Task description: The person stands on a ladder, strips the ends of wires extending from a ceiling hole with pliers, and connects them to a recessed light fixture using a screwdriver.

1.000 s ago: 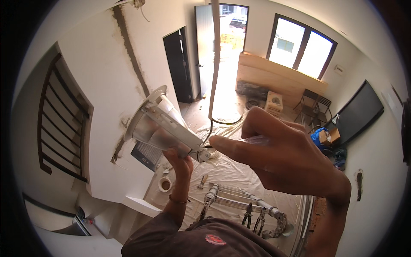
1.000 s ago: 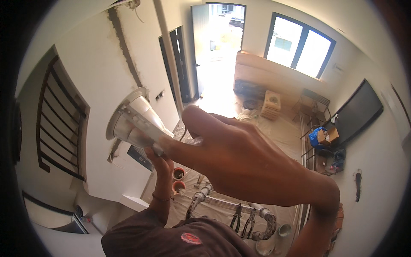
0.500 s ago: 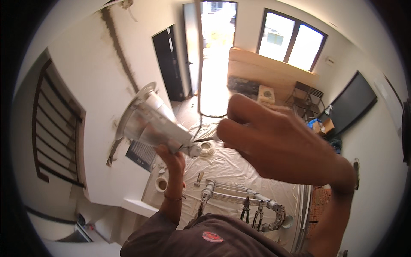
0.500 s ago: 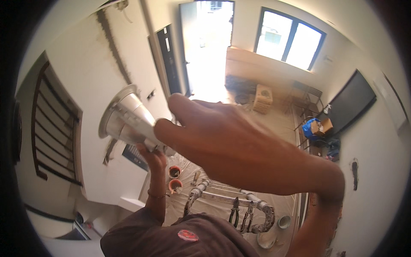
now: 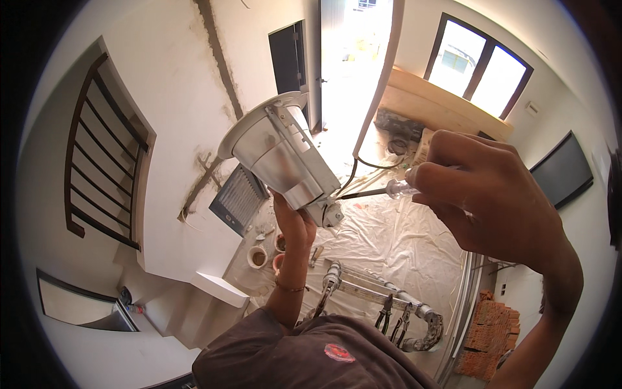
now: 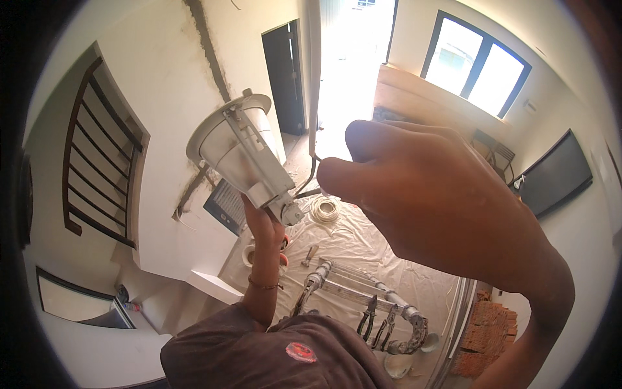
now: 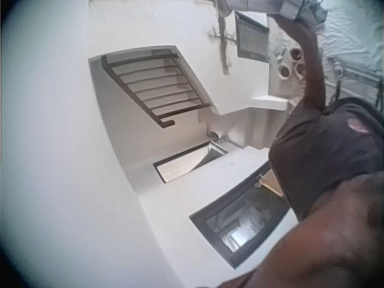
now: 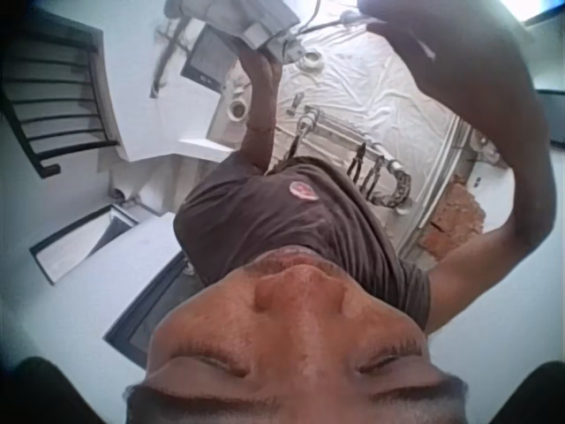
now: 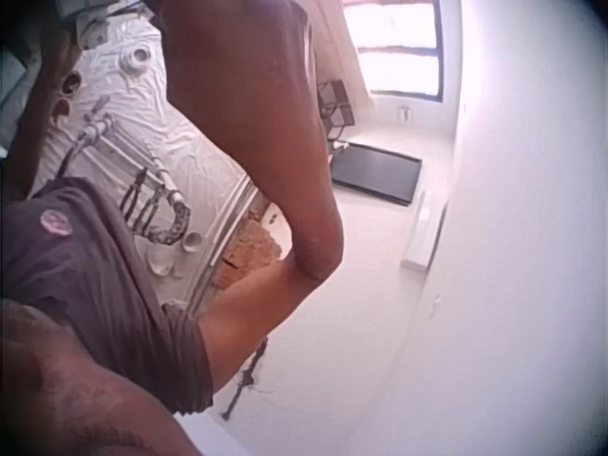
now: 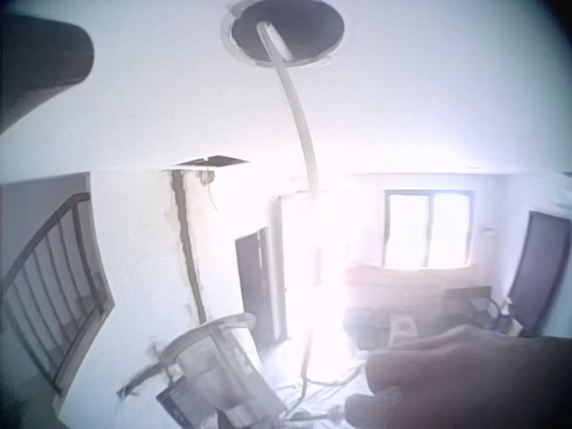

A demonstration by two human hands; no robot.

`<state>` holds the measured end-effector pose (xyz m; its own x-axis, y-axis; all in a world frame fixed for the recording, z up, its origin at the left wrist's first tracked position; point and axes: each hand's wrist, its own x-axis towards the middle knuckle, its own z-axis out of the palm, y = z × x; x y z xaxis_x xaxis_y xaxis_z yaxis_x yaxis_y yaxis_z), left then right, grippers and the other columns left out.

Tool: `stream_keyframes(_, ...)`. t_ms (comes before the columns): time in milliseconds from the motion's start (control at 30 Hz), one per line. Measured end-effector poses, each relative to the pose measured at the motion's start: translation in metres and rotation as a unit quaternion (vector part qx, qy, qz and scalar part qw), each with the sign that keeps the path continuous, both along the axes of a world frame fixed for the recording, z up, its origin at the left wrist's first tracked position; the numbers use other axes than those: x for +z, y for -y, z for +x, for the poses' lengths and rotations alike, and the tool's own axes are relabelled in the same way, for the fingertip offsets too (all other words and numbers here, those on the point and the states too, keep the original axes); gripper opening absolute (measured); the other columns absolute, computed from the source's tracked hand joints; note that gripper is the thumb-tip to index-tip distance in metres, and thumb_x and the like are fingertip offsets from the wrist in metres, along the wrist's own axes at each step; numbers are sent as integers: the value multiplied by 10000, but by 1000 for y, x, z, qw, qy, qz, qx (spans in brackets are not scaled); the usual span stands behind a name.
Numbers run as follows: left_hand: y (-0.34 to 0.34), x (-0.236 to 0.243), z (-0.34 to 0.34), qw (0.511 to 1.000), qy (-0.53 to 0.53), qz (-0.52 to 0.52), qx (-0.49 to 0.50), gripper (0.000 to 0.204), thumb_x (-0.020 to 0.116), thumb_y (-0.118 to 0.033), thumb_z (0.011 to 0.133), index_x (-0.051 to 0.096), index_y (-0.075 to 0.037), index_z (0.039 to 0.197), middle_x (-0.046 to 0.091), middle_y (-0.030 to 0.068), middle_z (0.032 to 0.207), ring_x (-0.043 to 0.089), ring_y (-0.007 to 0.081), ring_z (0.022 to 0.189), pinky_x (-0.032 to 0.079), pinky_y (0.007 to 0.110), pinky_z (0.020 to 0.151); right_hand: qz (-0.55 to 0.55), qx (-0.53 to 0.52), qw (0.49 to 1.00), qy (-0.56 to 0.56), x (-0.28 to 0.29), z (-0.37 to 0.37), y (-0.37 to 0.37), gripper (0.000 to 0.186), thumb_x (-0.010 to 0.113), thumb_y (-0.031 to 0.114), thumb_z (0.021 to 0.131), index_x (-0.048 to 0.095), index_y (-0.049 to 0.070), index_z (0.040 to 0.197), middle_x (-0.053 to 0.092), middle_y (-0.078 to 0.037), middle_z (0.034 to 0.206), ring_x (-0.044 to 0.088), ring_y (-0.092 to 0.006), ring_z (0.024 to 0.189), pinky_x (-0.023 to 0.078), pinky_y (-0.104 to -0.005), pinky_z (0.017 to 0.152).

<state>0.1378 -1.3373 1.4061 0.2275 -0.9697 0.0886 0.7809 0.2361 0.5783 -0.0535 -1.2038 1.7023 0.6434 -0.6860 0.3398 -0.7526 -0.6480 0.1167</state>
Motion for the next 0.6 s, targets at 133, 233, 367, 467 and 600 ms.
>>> stream_keyframes(133, -4, 16, -12, 995, -88, -51, 3, 535, 404, -436, 1042, 264, -199, 1501, 425, 54, 1429, 474, 236, 1290, 467, 423, 1051, 4, -10, 1000, -5, -5, 3, 2, 189, 781, 34, 745, 606, 72, 807, 542, -38, 778, 574, -165, 634, 480, -340, 531)
stream_keyframes(233, -5, 35, -13, 993, -96, -59, 30, 592, 409, -495, 1025, 221, -225, 1518, 363, 50, 1478, 410, 249, 1341, 413, 443, 1099, -18, 2, 1000, -25, -10, 4, 4, 174, 769, 46, 760, 608, 80, 817, 538, -31, 775, 572, -151, 638, 477, -327, 518)
stream_keyframes(367, 1, 33, -9, 994, -11, -51, 95, 651, 499, -478, 990, 242, -186, 1511, 385, 92, 1455, 425, 270, 1319, 406, 423, 1087, -67, 42, 986, -145, -3, 3, 3, 174, 740, 91, 792, 619, 113, 916, 534, -1, 760, 575, -120, 645, 494, -272, 512)
stream_keyframes(467, 17, -16, 12, 820, 446, -130, 333, 619, 593, -386, 963, 356, -89, 1450, 490, 138, 1341, 515, 272, 1216, 459, 392, 1007, -70, 72, 952, -290, 10, 2, 6, 225, 716, 132, 815, 623, 125, 1019, 560, 15, 762, 590, -99, 658, 497, -235, 494)
stream_keyframes(600, 17, -13, -6, 985, 115, -49, 118, 473, 574, -332, 974, 491, 13, 1288, 569, 136, 1210, 590, 238, 1038, 514, 392, 853, -81, 107, 923, -360, -3, -4, 10, 290, 696, 157, 836, 632, 104, 1114, 626, -10, 793, 627, -99, 674, 484, -218, 454)
